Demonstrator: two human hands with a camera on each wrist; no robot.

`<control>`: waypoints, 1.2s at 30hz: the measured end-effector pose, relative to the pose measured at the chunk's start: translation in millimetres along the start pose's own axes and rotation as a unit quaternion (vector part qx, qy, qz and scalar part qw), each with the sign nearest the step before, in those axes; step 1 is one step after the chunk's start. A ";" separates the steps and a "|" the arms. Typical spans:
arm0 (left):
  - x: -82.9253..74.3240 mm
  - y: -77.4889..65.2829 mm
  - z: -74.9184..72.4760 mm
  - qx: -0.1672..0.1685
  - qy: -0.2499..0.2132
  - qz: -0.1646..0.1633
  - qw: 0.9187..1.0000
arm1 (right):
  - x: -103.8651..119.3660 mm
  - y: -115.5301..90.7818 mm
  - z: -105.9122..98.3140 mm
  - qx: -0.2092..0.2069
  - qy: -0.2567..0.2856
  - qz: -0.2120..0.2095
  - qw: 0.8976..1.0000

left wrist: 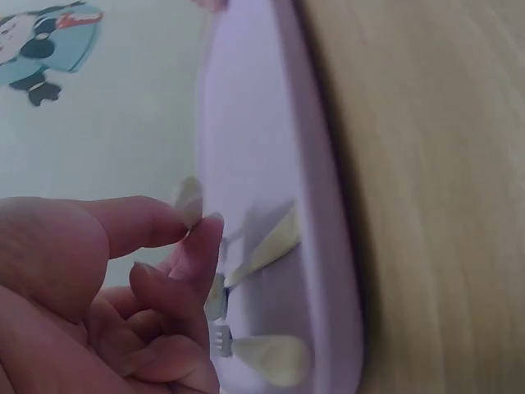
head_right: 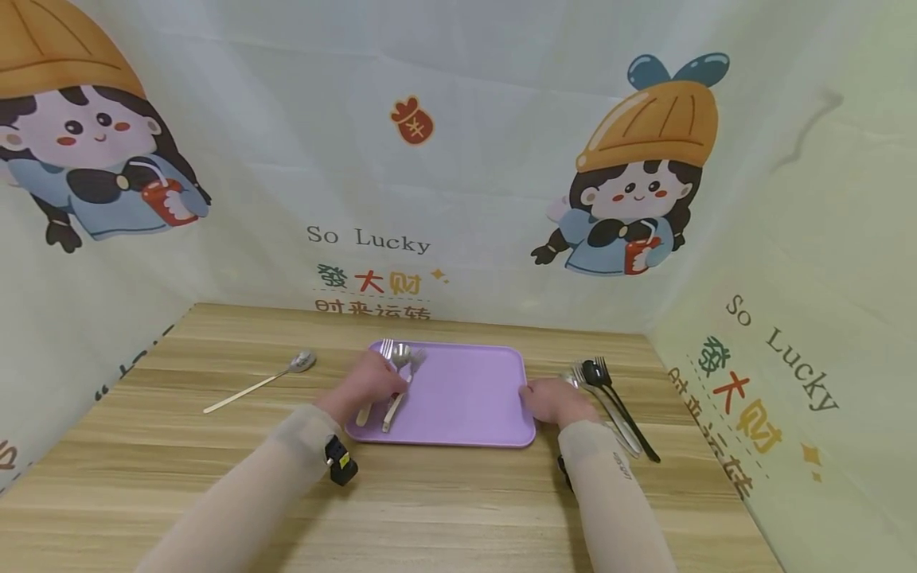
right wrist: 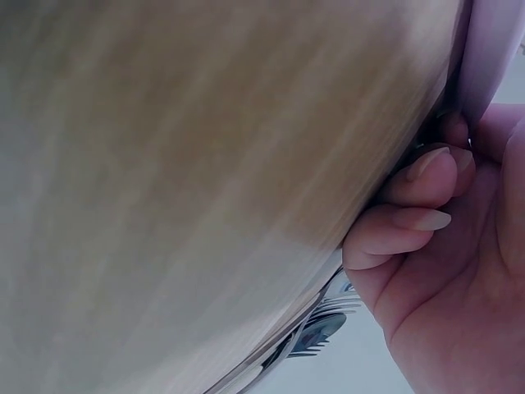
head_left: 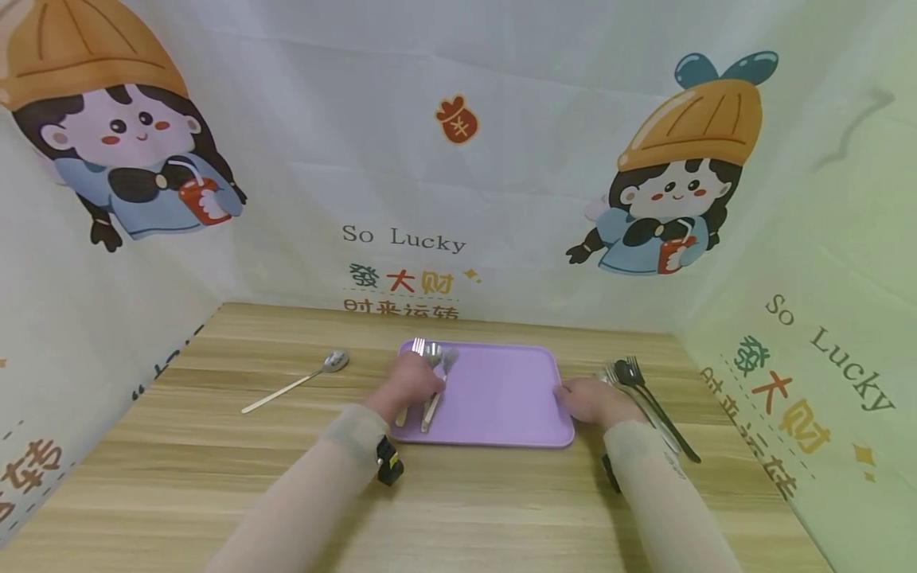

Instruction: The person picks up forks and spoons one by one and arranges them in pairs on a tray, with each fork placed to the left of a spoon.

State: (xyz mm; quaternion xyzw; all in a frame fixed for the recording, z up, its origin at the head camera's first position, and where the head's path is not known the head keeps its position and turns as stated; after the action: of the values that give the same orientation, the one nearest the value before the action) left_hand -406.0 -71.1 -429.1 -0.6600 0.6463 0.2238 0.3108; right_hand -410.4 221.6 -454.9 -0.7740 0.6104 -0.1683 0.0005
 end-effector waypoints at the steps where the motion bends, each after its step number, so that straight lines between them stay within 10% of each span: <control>1: -0.4 -0.8 1.5 -0.001 0.002 -0.003 1.000 | 0.1 -0.3 0.2 0.001 0.000 0.000 1.000; 36: -13.6 -3.7 14.0 -0.035 0.090 0.021 0.995 | -0.6 -1.4 2.1 0.000 0.001 -0.001 1.000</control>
State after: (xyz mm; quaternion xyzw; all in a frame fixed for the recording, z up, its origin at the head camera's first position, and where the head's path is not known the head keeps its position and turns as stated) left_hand -401.7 -51.7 -429.1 -0.6745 0.6771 0.1918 0.2233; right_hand -408.7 222.0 -456.8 -0.7748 0.6092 -0.1689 0.0000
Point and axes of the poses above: each hand's wrist, its own y-axis towards the middle knuckle, its own z-axis out of the palm, x = y × z, the point moved 10 cm from there along y, towards the middle knuckle, and after that the axes turned 1 degree about -z, right-handed, at the moved point
